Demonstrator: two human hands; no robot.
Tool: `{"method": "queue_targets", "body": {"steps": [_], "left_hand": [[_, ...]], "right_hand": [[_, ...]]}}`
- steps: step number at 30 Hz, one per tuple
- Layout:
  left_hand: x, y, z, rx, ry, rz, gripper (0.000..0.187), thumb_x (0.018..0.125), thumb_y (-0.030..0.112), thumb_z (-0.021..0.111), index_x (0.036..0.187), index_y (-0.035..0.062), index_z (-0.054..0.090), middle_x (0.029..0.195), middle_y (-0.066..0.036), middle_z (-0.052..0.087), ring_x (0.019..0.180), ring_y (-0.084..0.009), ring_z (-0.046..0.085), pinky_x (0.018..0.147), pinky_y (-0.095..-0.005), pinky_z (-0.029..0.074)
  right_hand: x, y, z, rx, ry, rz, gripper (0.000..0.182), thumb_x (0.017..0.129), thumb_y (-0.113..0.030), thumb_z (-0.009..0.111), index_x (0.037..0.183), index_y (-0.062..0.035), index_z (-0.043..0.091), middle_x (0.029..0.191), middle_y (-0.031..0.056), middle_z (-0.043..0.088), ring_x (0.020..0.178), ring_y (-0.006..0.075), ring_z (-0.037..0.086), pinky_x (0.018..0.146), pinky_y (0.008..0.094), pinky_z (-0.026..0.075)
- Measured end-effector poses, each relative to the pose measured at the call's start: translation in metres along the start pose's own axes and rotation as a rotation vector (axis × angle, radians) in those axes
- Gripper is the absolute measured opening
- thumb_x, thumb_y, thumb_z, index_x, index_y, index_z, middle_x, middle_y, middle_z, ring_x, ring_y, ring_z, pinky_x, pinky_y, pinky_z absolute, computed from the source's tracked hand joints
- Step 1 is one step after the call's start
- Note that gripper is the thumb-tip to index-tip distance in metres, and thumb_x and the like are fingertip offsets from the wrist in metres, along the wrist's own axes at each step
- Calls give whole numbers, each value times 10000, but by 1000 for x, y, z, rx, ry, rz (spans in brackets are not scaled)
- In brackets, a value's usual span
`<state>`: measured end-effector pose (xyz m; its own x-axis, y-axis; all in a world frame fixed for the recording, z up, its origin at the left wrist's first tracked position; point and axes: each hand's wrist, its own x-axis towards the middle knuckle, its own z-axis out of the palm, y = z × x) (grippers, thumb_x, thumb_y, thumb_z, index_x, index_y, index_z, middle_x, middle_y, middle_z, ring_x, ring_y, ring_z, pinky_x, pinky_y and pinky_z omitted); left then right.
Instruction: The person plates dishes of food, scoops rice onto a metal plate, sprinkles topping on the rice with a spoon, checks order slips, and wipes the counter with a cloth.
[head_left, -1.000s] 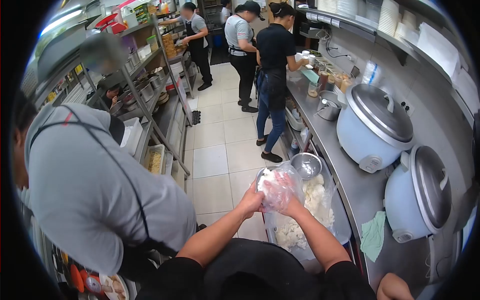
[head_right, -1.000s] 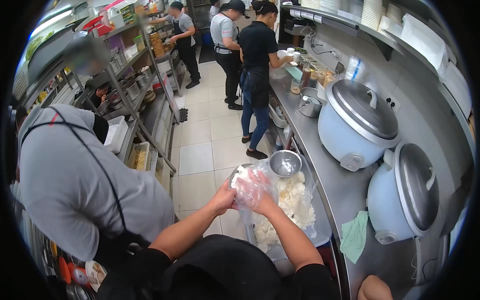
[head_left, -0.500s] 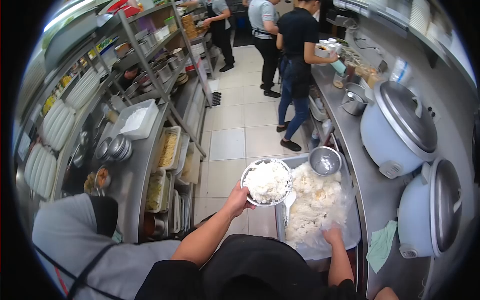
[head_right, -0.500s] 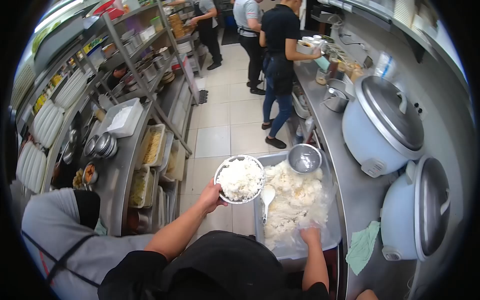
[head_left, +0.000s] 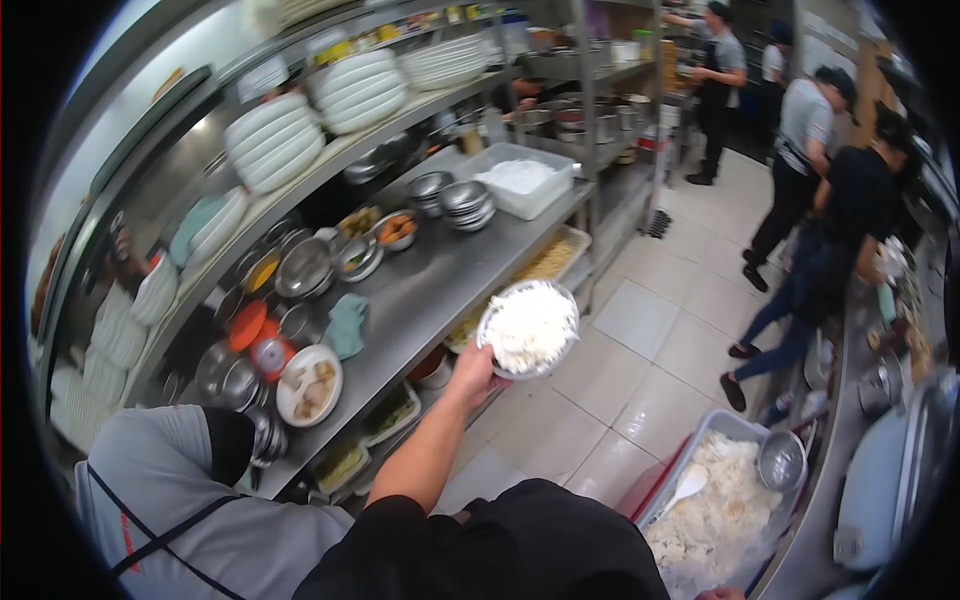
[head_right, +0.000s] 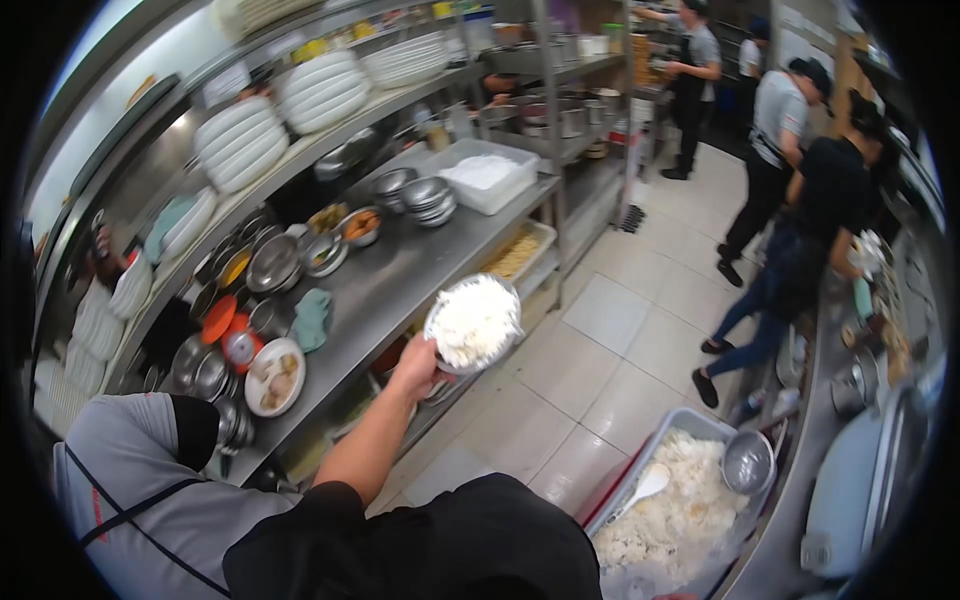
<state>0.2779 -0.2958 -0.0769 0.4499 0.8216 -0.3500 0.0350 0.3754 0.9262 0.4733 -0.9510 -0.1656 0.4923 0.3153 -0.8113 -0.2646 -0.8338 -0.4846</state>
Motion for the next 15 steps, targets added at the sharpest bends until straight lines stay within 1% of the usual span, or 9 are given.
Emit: {"method": "queue_targets", "body": {"steps": [1,4,5,6,8,9,10,13,15], "left_hand": [[1,12,-25,-57,27,61,321,962,133,353,1206,30,535,979,-113,680,693,-191,673,491,-302,559],[4,41,-104,-55,333,117,319,964,140,352,1200,23,533,992,-127,675,728,-194,675,478,-292,551],[2,51,-130,-65,377,148,318,953,148,373,1174,26,565,980,-114,679,738,-186,666,485,-301,543],[-1,60,-156,-76,419,180,317,941,157,393,1147,29,597,968,-101,684,748,-178,657,493,-311,536],[0,69,-220,-122,521,203,302,934,164,407,1108,16,605,951,-120,680,761,-198,643,514,-327,530],[-11,80,-241,-132,607,236,295,927,143,398,1122,15,578,953,-130,675,721,-209,650,488,-320,534],[-22,91,-260,-140,690,268,291,920,122,389,1137,13,550,955,-140,669,681,-220,658,462,-314,537],[-36,99,-362,-131,806,281,298,909,114,395,1142,0,541,944,-153,664,701,-237,661,458,-327,537],[-51,123,-396,-172,922,357,313,907,98,390,1160,-40,513,924,-191,657,670,-241,664,458,-313,539]], "right_hand": [[-9,-27,-4,-44,99,-50,327,912,-220,586,1013,85,644,827,162,683,733,201,675,666,293,548],[-11,-114,-10,-210,258,-126,339,912,-240,596,1015,79,647,865,166,689,724,187,670,659,284,537],[-1,-132,-8,-178,246,-185,363,912,-268,604,1049,66,651,925,176,692,783,206,667,727,318,531],[4,-153,-1,-269,263,-225,372,913,-277,606,1058,63,652,936,179,693,807,214,663,747,328,524],[18,-199,22,-456,289,-313,390,913,-295,609,1076,56,654,957,184,693,856,231,654,788,350,511],[53,-191,26,-427,231,-467,417,915,-308,610,1117,55,640,961,192,689,895,257,642,817,363,498],[64,-208,40,-442,196,-484,434,916,-321,612,1125,59,634,978,216,683,903,290,645,830,373,500],[105,-253,85,-667,129,-494,477,913,-362,623,1136,60,627,1029,248,673,958,339,648,854,388,504],[120,-298,120,-806,47,-463,517,904,-407,629,1145,51,622,1085,254,661,1028,365,639,884,411,499]]}}
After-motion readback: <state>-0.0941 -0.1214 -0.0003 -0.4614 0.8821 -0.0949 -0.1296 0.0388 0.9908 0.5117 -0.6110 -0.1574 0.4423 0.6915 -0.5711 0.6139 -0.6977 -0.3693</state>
